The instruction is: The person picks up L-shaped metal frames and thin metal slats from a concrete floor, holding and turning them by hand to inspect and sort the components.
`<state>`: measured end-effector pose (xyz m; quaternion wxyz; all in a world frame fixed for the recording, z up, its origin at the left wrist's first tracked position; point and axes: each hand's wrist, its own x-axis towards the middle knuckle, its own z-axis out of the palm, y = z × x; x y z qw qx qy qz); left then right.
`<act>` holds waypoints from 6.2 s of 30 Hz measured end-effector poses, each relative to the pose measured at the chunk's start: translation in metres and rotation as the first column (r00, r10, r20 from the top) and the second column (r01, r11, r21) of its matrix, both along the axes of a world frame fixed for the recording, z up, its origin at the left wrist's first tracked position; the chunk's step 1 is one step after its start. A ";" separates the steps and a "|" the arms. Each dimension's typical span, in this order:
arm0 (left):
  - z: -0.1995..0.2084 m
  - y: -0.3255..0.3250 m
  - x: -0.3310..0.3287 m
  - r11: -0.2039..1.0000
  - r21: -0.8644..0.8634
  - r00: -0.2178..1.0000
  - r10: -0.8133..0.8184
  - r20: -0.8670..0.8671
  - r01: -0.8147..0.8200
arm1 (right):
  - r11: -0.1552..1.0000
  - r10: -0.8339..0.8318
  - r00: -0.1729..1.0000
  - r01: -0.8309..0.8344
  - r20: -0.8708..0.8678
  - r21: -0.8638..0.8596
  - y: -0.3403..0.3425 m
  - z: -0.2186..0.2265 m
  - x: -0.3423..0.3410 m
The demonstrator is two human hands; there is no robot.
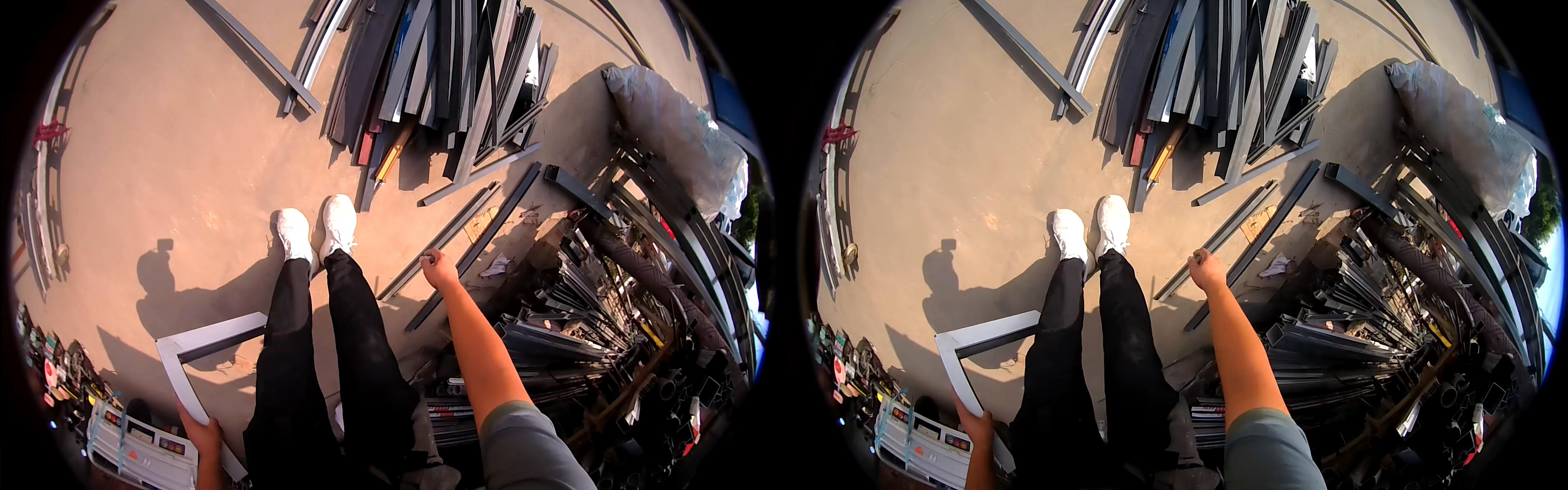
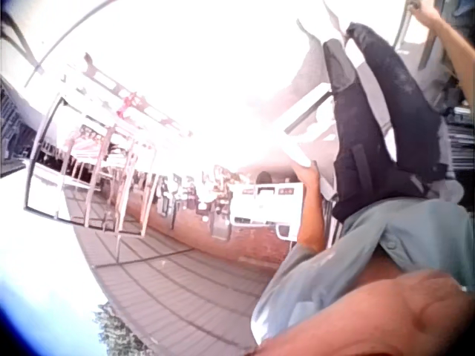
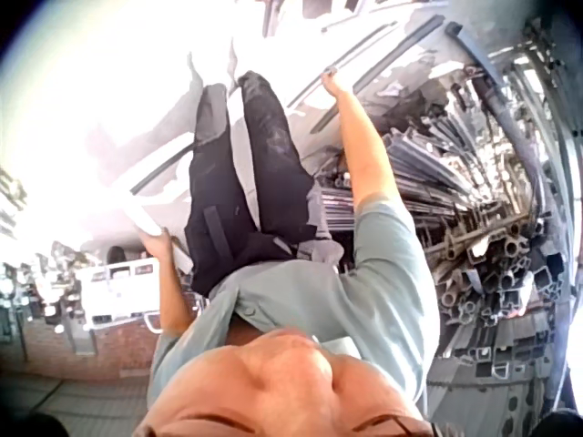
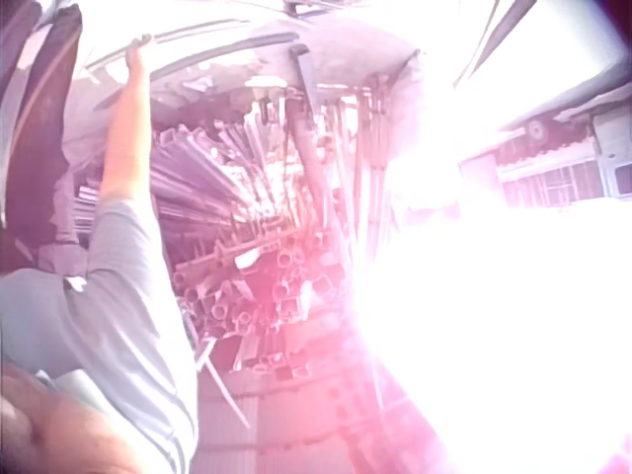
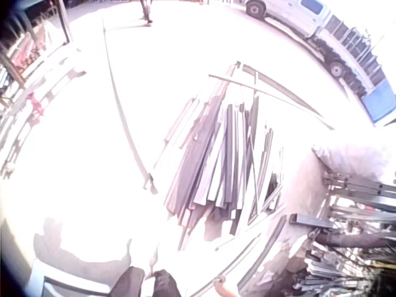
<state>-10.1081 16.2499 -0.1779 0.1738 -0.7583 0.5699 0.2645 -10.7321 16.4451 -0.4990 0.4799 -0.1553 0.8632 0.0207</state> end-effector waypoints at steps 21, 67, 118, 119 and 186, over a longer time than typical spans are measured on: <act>-0.087 -0.108 -0.009 0.952 0.024 0.946 -0.307 0.104 0.307 | 0.588 -0.807 0.584 0.777 -0.091 -0.224 -0.008 -0.297 -0.114; -0.026 -0.129 -0.076 0.926 0.012 0.926 -0.376 -0.022 0.376 | 0.844 -0.464 0.870 0.491 0.163 -0.215 0.008 -0.098 -0.070; -0.183 -0.112 -0.098 0.910 -0.035 0.904 -0.415 -0.102 0.414 | 0.920 -0.374 0.920 0.384 0.116 -0.075 -0.070 -0.139 0.043; -0.186 -0.111 -0.103 0.918 -0.016 0.912 -0.396 -0.109 0.397 | 0.914 -0.389 0.914 0.399 0.113 -0.078 -0.064 -0.143 0.041; -0.090 -0.124 -0.184 0.871 0.025 0.871 -0.490 -0.039 0.491 | -0.320 -0.566 0.193 0.845 0.801 -0.429 -0.074 0.099 -0.223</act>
